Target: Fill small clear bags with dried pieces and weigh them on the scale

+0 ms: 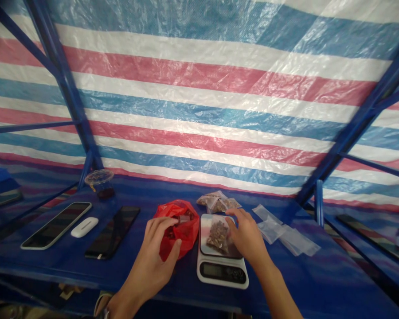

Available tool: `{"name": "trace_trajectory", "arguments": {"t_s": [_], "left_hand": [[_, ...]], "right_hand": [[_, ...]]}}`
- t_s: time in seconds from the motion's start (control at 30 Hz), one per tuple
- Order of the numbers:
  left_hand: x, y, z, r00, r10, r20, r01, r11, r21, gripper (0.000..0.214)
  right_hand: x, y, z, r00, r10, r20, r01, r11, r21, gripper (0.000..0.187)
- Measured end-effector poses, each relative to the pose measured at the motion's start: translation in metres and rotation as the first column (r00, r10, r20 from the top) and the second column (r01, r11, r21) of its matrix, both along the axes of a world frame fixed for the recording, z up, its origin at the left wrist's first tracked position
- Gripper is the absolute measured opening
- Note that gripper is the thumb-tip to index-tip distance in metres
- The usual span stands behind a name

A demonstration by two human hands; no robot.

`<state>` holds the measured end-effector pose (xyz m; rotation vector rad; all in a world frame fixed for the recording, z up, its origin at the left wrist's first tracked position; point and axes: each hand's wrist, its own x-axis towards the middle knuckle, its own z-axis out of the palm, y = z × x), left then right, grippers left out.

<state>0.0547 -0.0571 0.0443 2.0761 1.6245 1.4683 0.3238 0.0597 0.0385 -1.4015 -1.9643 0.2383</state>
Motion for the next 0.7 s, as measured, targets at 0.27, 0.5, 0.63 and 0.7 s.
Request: {"name": "trace_trajectory", "arguments": {"t_s": [0.27, 0.5, 0.63, 0.7], "left_hand": [[0.005, 0.010, -0.024, 0.941, -0.050, -0.336, -0.005, 0.987, -0.161, 0.028], [-0.001, 0.026, -0.046, 0.887, 0.106, -0.450, -0.150, 0.987, -0.063, 0.023], [0.004, 0.028, -0.042, 0.898, 0.160, -0.410, -0.159, 0.987, 0.036, 0.023], [0.008, 0.026, -0.036, 0.912, 0.188, -0.365, -0.174, 0.982, 0.073, 0.023]], "right_hand": [[0.000, -0.017, 0.014, 0.997, -0.064, -0.053, 0.075, 0.970, 0.229, 0.023], [-0.008, -0.033, 0.022, 0.994, -0.051, -0.096, 0.074, 0.962, 0.264, 0.021], [-0.005, -0.036, 0.028, 0.992, -0.059, -0.111, 0.087, 0.959, 0.270, 0.022], [-0.002, -0.036, 0.030, 0.991, -0.071, -0.114, 0.100, 0.956, 0.276, 0.023]]}}
